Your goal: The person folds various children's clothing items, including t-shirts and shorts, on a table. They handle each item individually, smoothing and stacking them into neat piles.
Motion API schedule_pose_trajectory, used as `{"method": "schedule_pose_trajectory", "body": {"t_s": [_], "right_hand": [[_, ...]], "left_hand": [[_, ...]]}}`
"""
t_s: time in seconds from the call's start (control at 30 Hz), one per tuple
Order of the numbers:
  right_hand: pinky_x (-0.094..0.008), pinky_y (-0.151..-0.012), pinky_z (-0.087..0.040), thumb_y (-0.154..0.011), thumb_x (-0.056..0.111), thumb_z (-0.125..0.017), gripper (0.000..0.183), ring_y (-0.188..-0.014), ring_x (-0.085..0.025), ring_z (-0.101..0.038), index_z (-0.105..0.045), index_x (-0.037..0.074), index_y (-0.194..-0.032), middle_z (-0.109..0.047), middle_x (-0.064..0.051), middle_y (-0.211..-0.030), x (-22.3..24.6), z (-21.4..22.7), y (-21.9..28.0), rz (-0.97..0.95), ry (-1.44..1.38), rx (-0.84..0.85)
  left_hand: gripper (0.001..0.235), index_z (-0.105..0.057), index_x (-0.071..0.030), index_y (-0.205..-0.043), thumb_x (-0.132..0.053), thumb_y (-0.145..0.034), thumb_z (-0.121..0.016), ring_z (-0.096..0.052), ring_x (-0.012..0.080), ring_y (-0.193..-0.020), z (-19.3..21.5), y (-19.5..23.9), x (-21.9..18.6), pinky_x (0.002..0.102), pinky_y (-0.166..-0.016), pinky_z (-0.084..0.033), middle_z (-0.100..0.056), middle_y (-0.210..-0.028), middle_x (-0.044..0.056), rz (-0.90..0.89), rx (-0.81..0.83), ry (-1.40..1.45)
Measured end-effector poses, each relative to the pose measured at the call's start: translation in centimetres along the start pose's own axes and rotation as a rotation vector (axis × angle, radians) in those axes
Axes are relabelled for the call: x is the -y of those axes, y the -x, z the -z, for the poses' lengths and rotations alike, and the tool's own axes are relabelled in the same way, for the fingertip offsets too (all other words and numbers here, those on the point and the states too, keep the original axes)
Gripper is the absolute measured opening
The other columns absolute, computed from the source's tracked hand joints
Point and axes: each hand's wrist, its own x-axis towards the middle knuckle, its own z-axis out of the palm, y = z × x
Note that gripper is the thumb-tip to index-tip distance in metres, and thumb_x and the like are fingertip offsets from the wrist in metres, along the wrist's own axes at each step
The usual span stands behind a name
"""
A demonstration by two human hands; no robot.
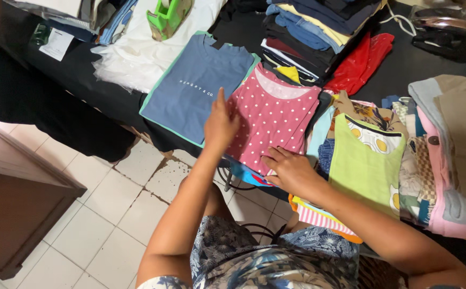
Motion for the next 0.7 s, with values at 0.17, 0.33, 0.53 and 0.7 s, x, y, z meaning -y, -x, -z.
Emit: {"method": "schedule_pose_trajectory", "body": {"t_s": [0.17, 0.33, 0.53, 0.7], "right_hand": [[-0.050, -0.107, -0.049, -0.094, 0.039, -0.067, 0.049, -0.129, -0.031, -0.057, -0.062, 0.015, -0.136, -0.058, -0.010, -0.144, -1.4, 1.3, -2.6, -0.322, 0.011, 0.194], [-0.077, -0.109, -0.018, -0.091, 0.060, -0.057, 0.089, -0.153, -0.037, -0.004, -0.017, 0.023, -0.161, -0.006, -0.013, -0.168, -4.5, 0.9, -5.4, -0.480, 0.235, 0.469], [-0.076, -0.109, -0.025, -0.094, 0.066, -0.050, 0.094, -0.156, -0.040, 0.004, -0.005, 0.023, -0.164, 0.007, -0.012, -0.171, -6.1, -1.4, -5.1, -0.443, 0.198, 0.487], [-0.073, -0.111, -0.027, -0.092, 0.065, -0.052, 0.096, -0.156, -0.042, 0.008, -0.005, 0.023, -0.164, 0.010, -0.014, -0.171, -6.5, -2.3, -4.7, -0.444, 0.143, 0.481]], "left_hand": [[0.067, -0.043, -0.007, -0.152, -0.025, -0.093, -0.068, -0.034, 0.0462, -0.147, -2.7, 2.8, -3.9, 0.067, -0.118, -0.024, -0.040, -0.155, 0.024, -0.320, -0.129, -0.237], [0.063, -0.048, -0.012, -0.151, -0.038, -0.094, -0.057, -0.026, 0.0380, -0.153, -4.9, 3.6, -3.8, 0.074, -0.116, -0.015, -0.037, -0.161, 0.015, -0.316, -0.016, -0.399], [0.064, -0.047, -0.012, -0.153, -0.043, -0.097, -0.051, -0.023, 0.0364, -0.155, -5.8, 4.0, -2.8, 0.076, -0.116, -0.013, -0.034, -0.164, 0.014, -0.290, 0.012, -0.442], [0.065, -0.045, -0.015, -0.154, -0.042, -0.096, -0.052, -0.024, 0.0353, -0.155, -5.6, 4.0, -3.1, 0.076, -0.115, -0.013, -0.032, -0.165, 0.013, -0.277, 0.019, -0.433]]}}
